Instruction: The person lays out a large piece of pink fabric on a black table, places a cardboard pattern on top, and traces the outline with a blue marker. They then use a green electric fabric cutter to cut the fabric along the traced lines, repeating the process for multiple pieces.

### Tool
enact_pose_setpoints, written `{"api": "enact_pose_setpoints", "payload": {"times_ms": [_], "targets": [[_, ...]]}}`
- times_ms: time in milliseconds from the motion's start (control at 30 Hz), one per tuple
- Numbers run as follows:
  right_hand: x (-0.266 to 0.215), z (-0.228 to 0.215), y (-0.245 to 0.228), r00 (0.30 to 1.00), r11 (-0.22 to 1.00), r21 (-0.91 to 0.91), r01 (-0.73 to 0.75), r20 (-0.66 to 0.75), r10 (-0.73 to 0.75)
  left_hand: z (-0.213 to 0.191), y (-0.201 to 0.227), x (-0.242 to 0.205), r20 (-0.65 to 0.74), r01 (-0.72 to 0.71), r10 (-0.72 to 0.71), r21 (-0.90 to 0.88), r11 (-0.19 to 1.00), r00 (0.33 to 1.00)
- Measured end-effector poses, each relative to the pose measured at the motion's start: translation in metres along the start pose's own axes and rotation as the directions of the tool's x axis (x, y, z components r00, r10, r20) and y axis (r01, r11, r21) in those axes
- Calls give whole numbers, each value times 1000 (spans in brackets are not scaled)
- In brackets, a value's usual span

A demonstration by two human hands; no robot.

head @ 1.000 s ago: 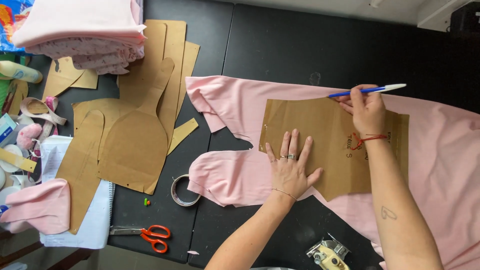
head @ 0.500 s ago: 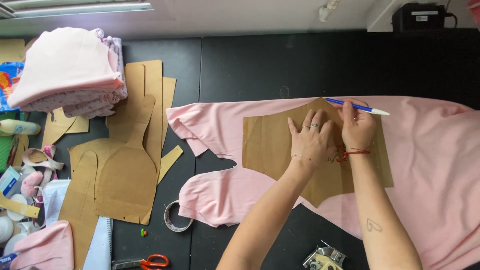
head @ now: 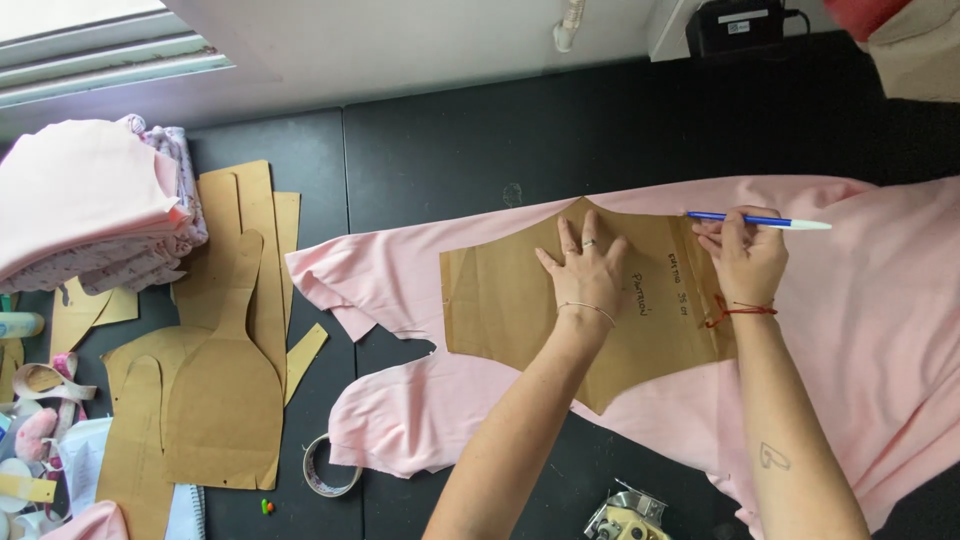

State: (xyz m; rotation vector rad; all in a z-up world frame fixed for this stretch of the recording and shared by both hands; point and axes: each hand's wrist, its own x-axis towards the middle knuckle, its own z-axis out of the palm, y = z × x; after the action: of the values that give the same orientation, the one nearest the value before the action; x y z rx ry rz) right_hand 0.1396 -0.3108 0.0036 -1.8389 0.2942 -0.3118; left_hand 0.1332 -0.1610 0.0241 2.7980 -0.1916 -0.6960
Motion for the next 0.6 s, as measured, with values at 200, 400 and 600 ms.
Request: {"api": "enact_pose_setpoints", "payload": {"times_ms": [200,400,600], "targets": [[-7,-11,-9,994,998,68,-7,-107,14,38,47,8,28,-201,199,80,976,980],[-21,-34,19,971,949,-273,159,-127,-200,33,56,-1,38,-217,214,106,970,976],[-31,-36,8,972,938,-288,195,-68,-223,3,60,-12,119,-201,187,128,971,975]]}}
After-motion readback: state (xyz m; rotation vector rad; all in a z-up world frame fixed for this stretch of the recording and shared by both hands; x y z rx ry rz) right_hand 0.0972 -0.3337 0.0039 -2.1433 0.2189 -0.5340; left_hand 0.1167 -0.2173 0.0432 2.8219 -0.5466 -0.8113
